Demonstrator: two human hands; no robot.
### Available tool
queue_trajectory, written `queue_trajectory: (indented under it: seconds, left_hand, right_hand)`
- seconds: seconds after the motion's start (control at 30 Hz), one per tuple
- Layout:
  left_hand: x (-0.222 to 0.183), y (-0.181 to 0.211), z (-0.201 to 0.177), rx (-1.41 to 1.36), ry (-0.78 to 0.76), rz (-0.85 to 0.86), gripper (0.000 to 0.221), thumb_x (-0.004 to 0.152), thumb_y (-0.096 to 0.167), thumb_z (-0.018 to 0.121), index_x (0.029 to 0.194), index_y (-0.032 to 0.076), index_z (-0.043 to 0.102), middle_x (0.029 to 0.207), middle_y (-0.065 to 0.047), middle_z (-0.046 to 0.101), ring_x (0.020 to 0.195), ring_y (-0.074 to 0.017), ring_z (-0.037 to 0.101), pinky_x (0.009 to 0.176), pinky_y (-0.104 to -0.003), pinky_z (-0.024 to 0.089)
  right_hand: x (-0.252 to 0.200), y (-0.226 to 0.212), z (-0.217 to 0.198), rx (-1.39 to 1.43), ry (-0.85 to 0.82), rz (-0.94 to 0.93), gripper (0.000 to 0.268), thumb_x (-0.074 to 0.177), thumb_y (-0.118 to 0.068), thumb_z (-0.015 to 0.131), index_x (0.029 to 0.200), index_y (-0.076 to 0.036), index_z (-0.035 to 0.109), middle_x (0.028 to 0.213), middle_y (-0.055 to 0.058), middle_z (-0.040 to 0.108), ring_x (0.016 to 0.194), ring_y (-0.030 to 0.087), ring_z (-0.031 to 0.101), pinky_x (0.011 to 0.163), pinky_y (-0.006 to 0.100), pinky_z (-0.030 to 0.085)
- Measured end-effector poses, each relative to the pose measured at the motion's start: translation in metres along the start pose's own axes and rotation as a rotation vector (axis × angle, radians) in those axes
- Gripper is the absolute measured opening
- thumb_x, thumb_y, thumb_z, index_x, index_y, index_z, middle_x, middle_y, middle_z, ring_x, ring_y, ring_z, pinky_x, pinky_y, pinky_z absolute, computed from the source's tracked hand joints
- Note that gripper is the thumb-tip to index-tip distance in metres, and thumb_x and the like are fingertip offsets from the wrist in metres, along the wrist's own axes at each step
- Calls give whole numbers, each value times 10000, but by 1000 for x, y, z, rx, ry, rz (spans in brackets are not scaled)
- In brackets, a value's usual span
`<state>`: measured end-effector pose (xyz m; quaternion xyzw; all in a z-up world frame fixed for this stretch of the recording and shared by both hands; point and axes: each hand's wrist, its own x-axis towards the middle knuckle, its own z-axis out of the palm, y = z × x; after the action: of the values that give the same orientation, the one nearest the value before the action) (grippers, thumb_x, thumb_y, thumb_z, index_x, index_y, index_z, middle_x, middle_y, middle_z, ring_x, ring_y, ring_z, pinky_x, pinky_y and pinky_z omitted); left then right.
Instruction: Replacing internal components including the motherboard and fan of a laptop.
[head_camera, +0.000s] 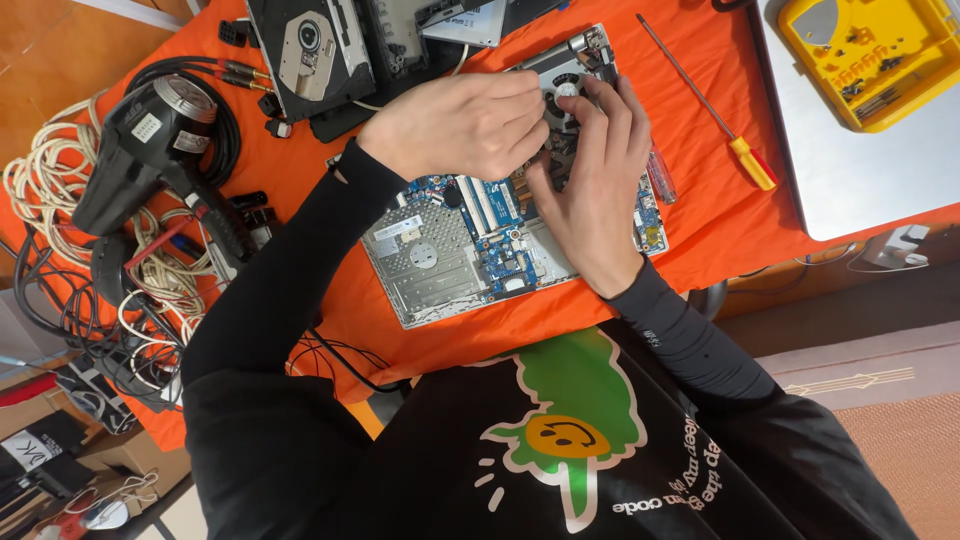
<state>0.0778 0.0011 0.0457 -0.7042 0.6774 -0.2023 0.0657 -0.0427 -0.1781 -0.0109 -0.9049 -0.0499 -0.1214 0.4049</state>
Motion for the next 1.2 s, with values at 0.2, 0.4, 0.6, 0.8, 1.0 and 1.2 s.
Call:
queue_trajectory:
  seconds: [0.2,0.4,0.6,0.8,1.0,1.2]
  left_hand:
    - [-1,-5,-1,18,62,27,59,912,91,700,944,41,704,969,-24,715,993,-140,668,969,-234,505]
    - [-3,-3,5,19,87,28,70,910,114,700,925,46,689,947,-27,709,981,-145,666,959,-228,516]
    - [-8,10,20,-149,100,-106,65,901,63,740,946,55,694,964,-9,688,986,-146,650,950,-242,529]
    - [-14,32,15,-236,87,-308,131,932,90,750,1057,90,710,1174,-35,704,1175,-178,640,1092,-315,501]
    - [-22,47,20,-431,79,-486,228,1021,266,755,1112,60,720,1327,-82,664,1284,-226,567,1107,-387,448]
    - [-18,45,12,-277,-16,-403,133,943,133,729,1074,110,728,1304,-22,682,1261,-173,600,1095,-324,464]
  right_hand:
    - [-2,1,1,3,-20,-5,570,924,-48,819,1390,-19,491,1508,210,435,1481,469,337,1231,572,312]
    - [-1,3,2,-19,-14,-8,545,915,-43,823,1347,-23,490,1516,211,435,1458,474,344,1229,571,313]
    - [-1,6,-1,-8,-19,-9,574,896,-31,809,1370,-10,486,1518,207,443,1464,467,341,1250,558,309]
    - [-10,4,-14,6,1,-18,574,988,-63,810,1432,1,452,1557,219,371,1506,432,333,1261,481,329]
    - [-12,4,-16,-88,-9,6,623,981,-116,810,1466,6,438,1592,244,391,1482,408,411,1231,491,352]
    - [-10,8,-12,-102,-7,27,671,983,-168,832,1509,-5,448,1580,243,402,1439,404,420,1210,498,338]
